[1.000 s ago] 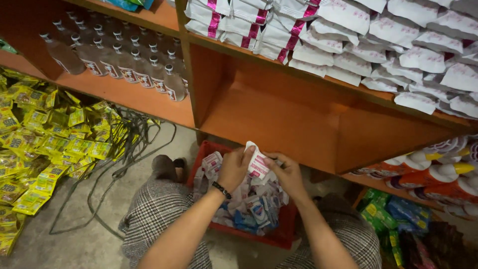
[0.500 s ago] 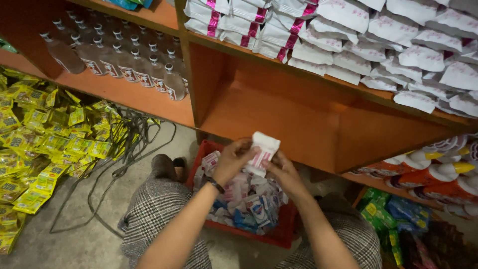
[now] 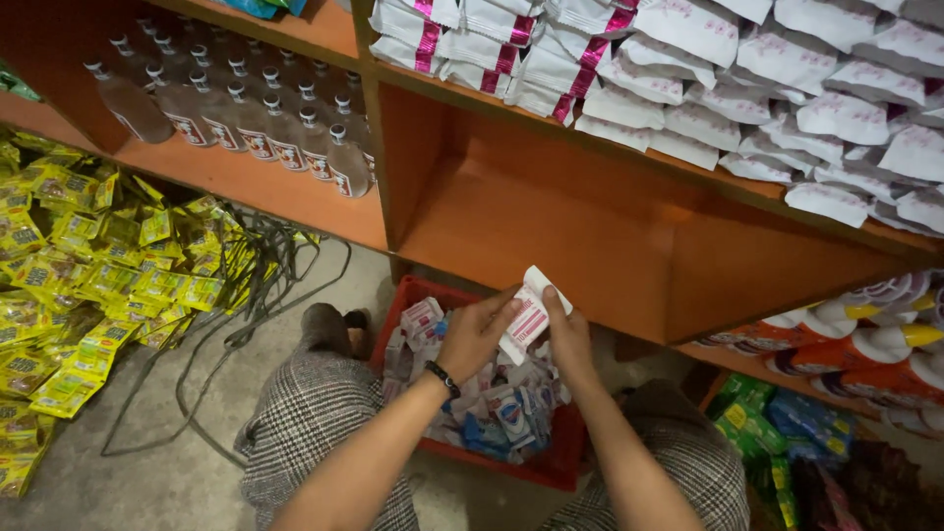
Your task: Organizing and stocking soap bars onto a retail shelf from a floor storage bin.
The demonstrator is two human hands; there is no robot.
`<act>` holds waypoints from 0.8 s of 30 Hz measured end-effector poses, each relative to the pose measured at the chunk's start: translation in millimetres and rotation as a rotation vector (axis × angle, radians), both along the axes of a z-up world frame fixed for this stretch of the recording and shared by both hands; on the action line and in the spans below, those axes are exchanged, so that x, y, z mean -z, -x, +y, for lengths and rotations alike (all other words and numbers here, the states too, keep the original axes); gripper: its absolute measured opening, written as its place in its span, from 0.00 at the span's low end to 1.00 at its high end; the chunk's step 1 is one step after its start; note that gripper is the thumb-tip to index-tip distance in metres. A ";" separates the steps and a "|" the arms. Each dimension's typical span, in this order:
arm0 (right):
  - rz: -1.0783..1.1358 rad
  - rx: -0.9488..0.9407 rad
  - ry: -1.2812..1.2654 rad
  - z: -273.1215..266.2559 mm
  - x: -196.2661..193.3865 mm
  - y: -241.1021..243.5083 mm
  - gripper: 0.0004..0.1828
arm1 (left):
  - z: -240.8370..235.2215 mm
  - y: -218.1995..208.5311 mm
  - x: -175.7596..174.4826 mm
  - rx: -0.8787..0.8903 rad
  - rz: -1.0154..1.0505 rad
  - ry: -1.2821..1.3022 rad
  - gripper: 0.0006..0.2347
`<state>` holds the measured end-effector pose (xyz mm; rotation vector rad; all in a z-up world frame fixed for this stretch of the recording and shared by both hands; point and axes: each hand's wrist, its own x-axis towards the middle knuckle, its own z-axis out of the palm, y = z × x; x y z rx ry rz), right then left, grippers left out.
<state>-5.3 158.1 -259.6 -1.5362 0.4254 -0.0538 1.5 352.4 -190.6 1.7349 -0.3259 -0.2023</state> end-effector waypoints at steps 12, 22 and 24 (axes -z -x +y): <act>-0.011 0.084 0.130 -12.0 -10.7 4.9 0.35 | 8.9 -17.0 22.9 0.244 0.148 0.144 0.21; 0.032 0.085 -0.161 -19.4 2.8 -0.4 0.38 | 13.0 -20.9 24.4 0.388 0.180 0.260 0.22; 0.008 0.080 -0.207 -17.2 -0.9 0.0 0.37 | 13.0 -19.8 23.2 0.374 0.173 0.228 0.22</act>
